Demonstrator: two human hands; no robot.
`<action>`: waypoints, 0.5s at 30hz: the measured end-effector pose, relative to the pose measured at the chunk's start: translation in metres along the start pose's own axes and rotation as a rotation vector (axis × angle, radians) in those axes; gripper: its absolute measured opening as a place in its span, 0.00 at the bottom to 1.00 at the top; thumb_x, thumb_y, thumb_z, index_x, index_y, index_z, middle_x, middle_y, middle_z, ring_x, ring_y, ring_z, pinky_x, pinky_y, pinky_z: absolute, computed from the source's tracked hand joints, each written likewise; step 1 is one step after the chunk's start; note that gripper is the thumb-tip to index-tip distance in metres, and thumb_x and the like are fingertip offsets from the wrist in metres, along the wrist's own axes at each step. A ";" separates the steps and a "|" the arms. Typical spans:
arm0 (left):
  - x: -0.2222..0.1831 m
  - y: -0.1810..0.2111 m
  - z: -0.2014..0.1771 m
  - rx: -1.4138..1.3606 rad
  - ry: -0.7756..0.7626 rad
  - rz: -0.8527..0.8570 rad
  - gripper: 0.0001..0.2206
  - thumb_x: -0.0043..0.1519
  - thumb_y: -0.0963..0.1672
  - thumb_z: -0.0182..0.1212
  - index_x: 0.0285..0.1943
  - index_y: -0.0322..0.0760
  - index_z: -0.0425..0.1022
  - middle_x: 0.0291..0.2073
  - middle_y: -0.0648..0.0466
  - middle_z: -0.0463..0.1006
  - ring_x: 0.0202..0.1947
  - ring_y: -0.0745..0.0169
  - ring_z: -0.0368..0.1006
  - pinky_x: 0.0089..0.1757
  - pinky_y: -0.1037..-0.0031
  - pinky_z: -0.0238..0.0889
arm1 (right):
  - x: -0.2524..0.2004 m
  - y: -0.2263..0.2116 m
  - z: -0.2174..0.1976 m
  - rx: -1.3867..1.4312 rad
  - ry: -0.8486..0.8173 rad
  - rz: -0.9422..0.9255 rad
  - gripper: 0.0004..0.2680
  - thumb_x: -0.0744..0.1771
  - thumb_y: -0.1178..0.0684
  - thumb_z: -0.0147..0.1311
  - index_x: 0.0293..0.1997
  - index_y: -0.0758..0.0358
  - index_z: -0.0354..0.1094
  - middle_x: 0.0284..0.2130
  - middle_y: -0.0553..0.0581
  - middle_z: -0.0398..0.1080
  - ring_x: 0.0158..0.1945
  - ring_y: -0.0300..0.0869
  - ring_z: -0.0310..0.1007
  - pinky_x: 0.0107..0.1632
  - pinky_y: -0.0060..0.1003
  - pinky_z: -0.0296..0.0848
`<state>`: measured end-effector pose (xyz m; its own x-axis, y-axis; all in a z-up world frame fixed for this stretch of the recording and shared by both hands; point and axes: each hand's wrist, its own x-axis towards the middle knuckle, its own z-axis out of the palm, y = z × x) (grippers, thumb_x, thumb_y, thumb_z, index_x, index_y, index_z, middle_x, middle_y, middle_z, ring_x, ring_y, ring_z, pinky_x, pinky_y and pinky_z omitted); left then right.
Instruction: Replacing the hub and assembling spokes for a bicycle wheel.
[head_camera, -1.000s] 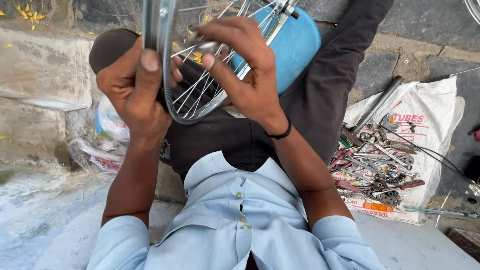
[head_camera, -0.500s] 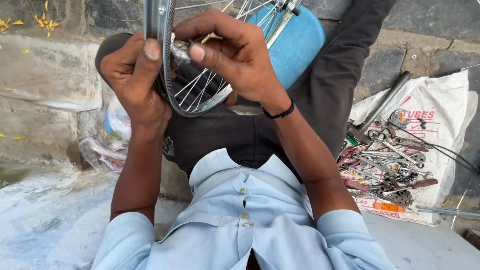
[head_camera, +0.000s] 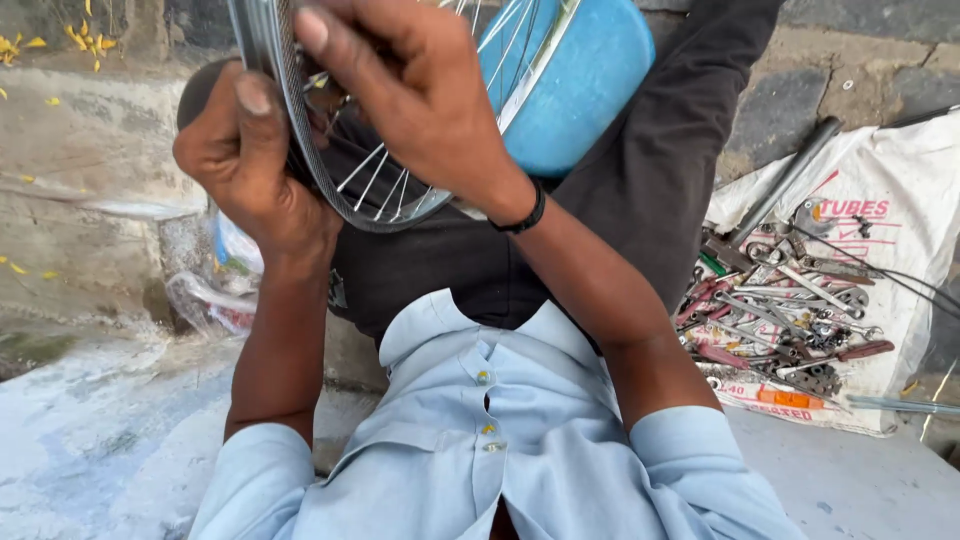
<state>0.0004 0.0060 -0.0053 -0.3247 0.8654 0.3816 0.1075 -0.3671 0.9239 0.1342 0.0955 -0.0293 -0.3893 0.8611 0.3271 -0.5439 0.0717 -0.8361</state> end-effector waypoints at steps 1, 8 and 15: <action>0.000 -0.003 -0.004 0.029 0.034 0.029 0.23 0.76 0.49 0.62 0.30 0.25 0.72 0.24 0.54 0.68 0.22 0.70 0.61 0.29 0.76 0.50 | 0.010 -0.003 0.001 0.032 -0.015 0.001 0.09 0.72 0.50 0.55 0.49 0.65 0.76 0.34 0.52 0.78 0.32 0.32 0.77 0.36 0.27 0.78; -0.004 -0.008 0.001 0.023 0.041 0.043 0.22 0.74 0.49 0.61 0.35 0.22 0.74 0.24 0.51 0.71 0.22 0.69 0.63 0.29 0.76 0.51 | -0.009 -0.017 0.002 -0.041 -0.020 0.243 0.08 0.72 0.53 0.54 0.48 0.69 0.76 0.31 0.57 0.75 0.30 0.36 0.71 0.36 0.30 0.70; 0.001 -0.010 -0.001 -0.011 0.007 0.003 0.19 0.74 0.47 0.63 0.36 0.24 0.75 0.28 0.53 0.70 0.27 0.72 0.60 0.33 0.80 0.51 | -0.013 -0.015 -0.012 -0.222 -0.098 -0.107 0.05 0.72 0.57 0.58 0.49 0.66 0.67 0.49 0.59 0.69 0.37 0.33 0.69 0.41 0.27 0.72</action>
<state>-0.0023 0.0102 -0.0143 -0.3314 0.8617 0.3843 0.0977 -0.3737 0.9224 0.1563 0.0895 -0.0259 -0.4147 0.7904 0.4509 -0.4138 0.2775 -0.8670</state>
